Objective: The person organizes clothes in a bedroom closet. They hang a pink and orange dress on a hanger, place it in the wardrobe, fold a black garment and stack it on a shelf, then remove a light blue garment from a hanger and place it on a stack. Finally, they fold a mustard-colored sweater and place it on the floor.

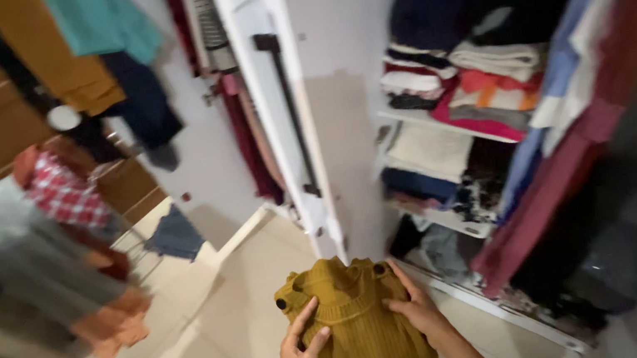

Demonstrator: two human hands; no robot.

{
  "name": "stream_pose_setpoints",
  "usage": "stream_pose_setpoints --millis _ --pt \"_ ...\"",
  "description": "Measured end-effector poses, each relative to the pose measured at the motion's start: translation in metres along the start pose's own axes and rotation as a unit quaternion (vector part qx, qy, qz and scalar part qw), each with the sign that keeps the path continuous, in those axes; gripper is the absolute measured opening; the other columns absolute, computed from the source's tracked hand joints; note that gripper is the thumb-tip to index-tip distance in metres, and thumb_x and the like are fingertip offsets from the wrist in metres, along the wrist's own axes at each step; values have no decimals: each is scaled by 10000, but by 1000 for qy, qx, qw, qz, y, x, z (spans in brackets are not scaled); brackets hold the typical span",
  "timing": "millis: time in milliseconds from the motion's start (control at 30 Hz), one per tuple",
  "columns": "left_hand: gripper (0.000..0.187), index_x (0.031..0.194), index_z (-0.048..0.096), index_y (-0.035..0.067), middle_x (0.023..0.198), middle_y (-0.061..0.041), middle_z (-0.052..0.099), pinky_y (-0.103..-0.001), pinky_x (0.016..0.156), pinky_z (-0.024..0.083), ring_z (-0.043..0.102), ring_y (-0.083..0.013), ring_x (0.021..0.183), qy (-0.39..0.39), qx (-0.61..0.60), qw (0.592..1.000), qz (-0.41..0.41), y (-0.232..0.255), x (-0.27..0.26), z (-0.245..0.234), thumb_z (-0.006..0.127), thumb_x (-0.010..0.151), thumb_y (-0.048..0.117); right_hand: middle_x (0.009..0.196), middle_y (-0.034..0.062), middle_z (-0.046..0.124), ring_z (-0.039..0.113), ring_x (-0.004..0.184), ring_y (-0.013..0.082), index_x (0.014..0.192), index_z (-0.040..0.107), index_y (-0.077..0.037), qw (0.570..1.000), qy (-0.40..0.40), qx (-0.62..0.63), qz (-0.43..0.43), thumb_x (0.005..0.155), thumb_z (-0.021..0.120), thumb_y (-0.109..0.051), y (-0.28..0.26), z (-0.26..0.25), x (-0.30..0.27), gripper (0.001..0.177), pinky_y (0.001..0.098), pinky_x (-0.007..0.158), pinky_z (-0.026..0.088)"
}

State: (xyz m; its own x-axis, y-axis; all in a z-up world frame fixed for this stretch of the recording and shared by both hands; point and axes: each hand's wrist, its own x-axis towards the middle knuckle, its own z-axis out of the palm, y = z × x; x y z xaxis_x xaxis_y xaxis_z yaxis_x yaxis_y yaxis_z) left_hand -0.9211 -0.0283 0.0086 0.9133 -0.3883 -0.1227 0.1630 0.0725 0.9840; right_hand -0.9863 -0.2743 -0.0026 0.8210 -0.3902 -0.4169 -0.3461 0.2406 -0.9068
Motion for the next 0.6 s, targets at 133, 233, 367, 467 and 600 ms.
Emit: stream_pose_setpoints --millis 133,233,367,467,600 --pt "583 1391 645 145 1454 -81 607 -346 1067 503 587 -229 1325 -59 11 998 18 -3 17 51 736 821 60 1574 12 506 583 1324 182 1578 347 -386 998 48 1 -48 872 656 20 6 -59 2 872 331 1059 485" --pt "588 1392 647 154 1423 -103 656 -355 1055 502 606 -249 1306 -83 16 996 -7 -2 27 93 734 817 63 1583 28 501 580 1333 200 1572 366 -378 993 84 8 -77 862 673 10 8 -101 -1 865 338 1063 476" --pt "600 1397 643 177 1435 -70 647 -333 1079 467 575 -215 1323 -118 10 993 -9 -3 37 148 727 815 65 1605 -12 422 530 1361 169 1567 375 -386 987 132 15 -87 866 675 22 4 -154 -6 865 331 1079 462" --pt "564 1375 673 158 1431 -75 647 -325 1079 466 596 -231 1293 -130 17 991 -18 -2 38 185 737 823 59 1574 -2 482 595 1316 216 1570 370 -408 985 158 41 -48 859 647 30 -3 -188 -15 880 341 1061 473" --pt "564 1370 674 158 1406 -84 661 -332 1047 495 621 -234 1244 -166 -25 985 -31 -6 46 233 726 823 30 1561 20 525 582 1322 207 1554 419 -368 975 193 53 -92 855 677 26 -4 -227 -23 842 325 1075 455"
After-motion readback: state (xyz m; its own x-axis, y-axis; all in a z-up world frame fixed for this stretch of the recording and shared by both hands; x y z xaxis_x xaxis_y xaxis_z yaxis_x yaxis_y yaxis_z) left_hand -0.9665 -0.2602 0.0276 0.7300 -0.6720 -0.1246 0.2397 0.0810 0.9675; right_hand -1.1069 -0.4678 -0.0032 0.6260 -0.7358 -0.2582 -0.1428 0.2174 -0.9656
